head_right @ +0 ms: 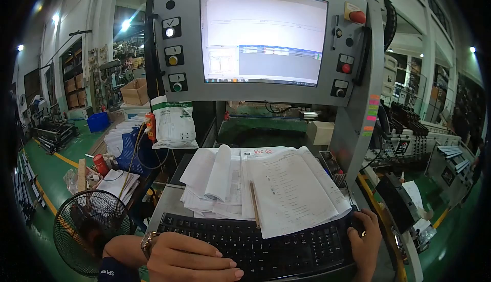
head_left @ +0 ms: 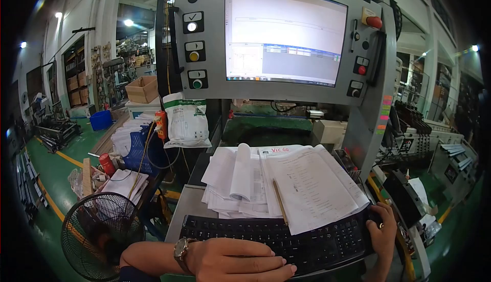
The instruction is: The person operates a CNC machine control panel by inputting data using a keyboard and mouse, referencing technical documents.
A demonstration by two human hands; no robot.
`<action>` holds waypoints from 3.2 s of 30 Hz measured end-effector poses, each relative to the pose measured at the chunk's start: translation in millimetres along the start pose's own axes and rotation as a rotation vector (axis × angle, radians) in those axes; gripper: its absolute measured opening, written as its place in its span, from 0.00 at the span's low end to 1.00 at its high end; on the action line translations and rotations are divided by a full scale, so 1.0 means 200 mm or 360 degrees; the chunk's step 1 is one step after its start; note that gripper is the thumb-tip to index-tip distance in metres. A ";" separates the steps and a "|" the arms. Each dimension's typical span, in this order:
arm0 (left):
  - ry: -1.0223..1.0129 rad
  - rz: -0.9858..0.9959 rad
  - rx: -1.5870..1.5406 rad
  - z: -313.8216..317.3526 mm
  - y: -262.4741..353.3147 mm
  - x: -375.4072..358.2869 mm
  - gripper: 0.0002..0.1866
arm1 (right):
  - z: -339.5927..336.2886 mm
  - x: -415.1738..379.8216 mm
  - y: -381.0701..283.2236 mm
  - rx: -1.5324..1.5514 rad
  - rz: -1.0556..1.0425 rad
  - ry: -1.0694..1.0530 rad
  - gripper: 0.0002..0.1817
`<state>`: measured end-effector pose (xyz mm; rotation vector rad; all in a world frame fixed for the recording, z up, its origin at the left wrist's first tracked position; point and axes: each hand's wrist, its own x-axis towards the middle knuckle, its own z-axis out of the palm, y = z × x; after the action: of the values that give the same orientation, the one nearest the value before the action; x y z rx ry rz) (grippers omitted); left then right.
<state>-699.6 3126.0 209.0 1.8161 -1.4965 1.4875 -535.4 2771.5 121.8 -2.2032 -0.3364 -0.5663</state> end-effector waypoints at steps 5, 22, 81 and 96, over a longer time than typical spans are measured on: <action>-0.0046 -0.0007 -0.0005 -0.01 0.00 0.00 0.04 | 0.00 0.00 0.00 -0.0013 0.0004 -0.0002 0.27; -0.0072 0.0004 -0.0001 -0.02 0.00 0.00 0.05 | 0.00 0.00 -0.02 -0.0005 0.0020 0.0011 0.26; 0.0034 -0.0013 -0.0051 0.01 0.01 0.00 0.11 | 0.01 0.00 -0.01 0.0015 -0.0090 -0.0031 0.31; -0.0024 -0.0010 -0.0053 -0.03 0.04 0.00 0.10 | 0.00 0.00 -0.02 -0.0012 -0.0083 -0.0054 0.30</action>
<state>-708.4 3127.8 208.5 1.8153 -1.5124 1.4403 -537.2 2775.0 123.9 -2.2187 -0.4116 -0.5597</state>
